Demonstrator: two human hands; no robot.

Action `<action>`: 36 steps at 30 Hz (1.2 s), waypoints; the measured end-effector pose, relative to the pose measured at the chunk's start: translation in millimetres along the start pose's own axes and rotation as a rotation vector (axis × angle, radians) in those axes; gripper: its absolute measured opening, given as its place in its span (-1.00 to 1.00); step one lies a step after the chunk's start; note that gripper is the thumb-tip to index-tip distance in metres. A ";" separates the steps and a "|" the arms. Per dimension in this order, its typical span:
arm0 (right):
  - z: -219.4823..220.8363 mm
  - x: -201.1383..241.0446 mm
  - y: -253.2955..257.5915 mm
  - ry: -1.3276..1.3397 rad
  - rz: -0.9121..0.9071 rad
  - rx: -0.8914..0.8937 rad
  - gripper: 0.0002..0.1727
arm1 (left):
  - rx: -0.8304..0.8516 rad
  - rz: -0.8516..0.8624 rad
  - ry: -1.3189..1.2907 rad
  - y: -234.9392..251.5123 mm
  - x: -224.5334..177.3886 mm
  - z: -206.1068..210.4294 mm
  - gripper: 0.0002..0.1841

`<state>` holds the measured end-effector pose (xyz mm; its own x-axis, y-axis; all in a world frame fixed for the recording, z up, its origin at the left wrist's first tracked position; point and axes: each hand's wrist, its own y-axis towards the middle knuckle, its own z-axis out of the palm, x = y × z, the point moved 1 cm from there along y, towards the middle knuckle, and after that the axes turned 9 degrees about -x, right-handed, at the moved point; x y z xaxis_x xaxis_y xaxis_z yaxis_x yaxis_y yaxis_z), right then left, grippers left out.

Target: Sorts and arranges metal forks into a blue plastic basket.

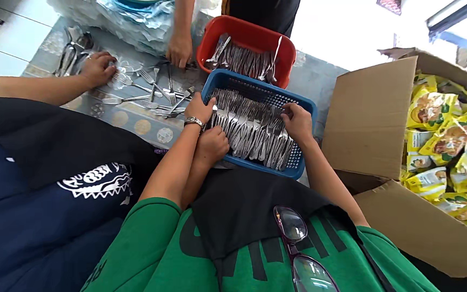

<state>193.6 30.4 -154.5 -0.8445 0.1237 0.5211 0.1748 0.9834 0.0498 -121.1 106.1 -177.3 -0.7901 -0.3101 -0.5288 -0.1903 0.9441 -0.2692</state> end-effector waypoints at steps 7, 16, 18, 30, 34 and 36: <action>24.8 23.4 -8.9 -0.059 0.210 0.241 -0.53 | 0.001 -0.005 0.022 -1.8 -0.5 -1.7 -0.28; 34.2 17.6 -23.7 0.079 0.271 0.214 -0.55 | -0.008 0.005 0.026 -0.2 0.4 -0.4 -0.26; 39.6 20.4 -24.5 0.078 0.275 0.212 -0.61 | -0.002 0.006 0.025 -1.6 -0.1 -1.5 -0.26; 34.8 1.7 -56.3 0.231 0.264 0.103 -0.68 | -0.009 0.008 -0.004 -2.5 0.4 -1.6 -0.25; 26.4 -1.4 -69.9 0.254 0.235 0.049 -0.71 | -0.016 0.007 -0.003 -2.3 1.0 -0.5 -0.27; 16.8 -4.2 -75.9 0.253 0.195 -0.007 -0.73 | -0.019 0.010 -0.003 -1.7 0.8 -0.8 -0.28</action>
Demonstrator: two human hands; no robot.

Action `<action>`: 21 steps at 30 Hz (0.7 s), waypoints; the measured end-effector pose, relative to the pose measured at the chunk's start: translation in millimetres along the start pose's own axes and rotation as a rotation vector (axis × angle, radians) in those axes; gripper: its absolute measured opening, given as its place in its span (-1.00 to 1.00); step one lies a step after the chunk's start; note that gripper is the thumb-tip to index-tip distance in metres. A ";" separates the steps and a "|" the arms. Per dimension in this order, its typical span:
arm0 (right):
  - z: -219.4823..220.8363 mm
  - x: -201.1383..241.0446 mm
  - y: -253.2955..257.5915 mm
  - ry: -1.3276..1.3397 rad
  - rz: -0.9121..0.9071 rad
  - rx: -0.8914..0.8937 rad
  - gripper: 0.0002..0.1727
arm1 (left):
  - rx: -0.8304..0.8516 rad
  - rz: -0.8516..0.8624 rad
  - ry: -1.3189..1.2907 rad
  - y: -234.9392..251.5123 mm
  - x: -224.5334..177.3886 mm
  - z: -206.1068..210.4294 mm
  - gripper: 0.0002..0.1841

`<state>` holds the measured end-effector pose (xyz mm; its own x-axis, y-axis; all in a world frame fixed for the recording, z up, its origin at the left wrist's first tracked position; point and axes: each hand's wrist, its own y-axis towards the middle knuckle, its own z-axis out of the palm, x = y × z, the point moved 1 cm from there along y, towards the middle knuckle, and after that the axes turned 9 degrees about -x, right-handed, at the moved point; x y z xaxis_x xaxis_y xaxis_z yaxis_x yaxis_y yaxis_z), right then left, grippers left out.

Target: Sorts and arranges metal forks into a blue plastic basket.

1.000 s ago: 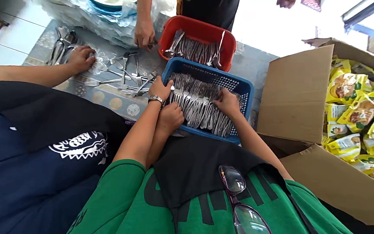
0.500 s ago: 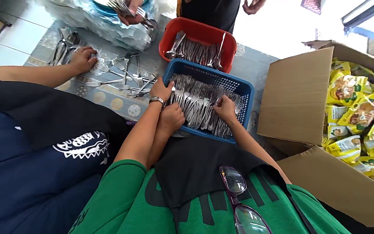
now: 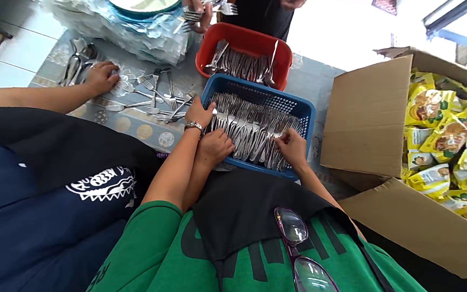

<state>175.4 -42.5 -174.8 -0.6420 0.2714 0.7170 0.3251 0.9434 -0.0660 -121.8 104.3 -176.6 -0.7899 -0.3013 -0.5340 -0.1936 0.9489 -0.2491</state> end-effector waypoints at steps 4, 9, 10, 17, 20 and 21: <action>-20.5 -12.7 -10.0 -0.107 -0.149 -0.256 -0.74 | -0.005 0.016 0.007 1.1 2.9 0.8 -0.27; -26.1 -50.1 -1.1 -0.275 -0.099 -0.365 -0.28 | -0.115 0.109 0.075 -112.9 -49.1 -39.8 -0.22; -25.1 -52.0 1.0 -0.245 0.033 -0.295 -0.27 | -0.201 0.125 0.058 -125.7 -49.8 -33.8 -0.23; -33.9 -36.8 1.3 -0.075 0.334 -0.145 -0.36 | -0.086 0.058 0.012 -38.1 -7.5 -1.6 -0.27; -39.7 -27.3 0.7 -0.071 0.376 -0.063 -0.38 | -0.060 0.073 -0.082 -2.0 3.3 2.1 -0.36; -40.1 -27.3 2.0 -0.084 0.386 -0.052 -0.38 | -0.058 0.093 -0.145 -1.6 4.8 3.6 -0.39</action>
<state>221.4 -55.7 -166.7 -0.5196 0.6205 0.5873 0.5869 0.7588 -0.2825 -123.2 101.0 -181.6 -0.7146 -0.2179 -0.6648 -0.1597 0.9760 -0.1482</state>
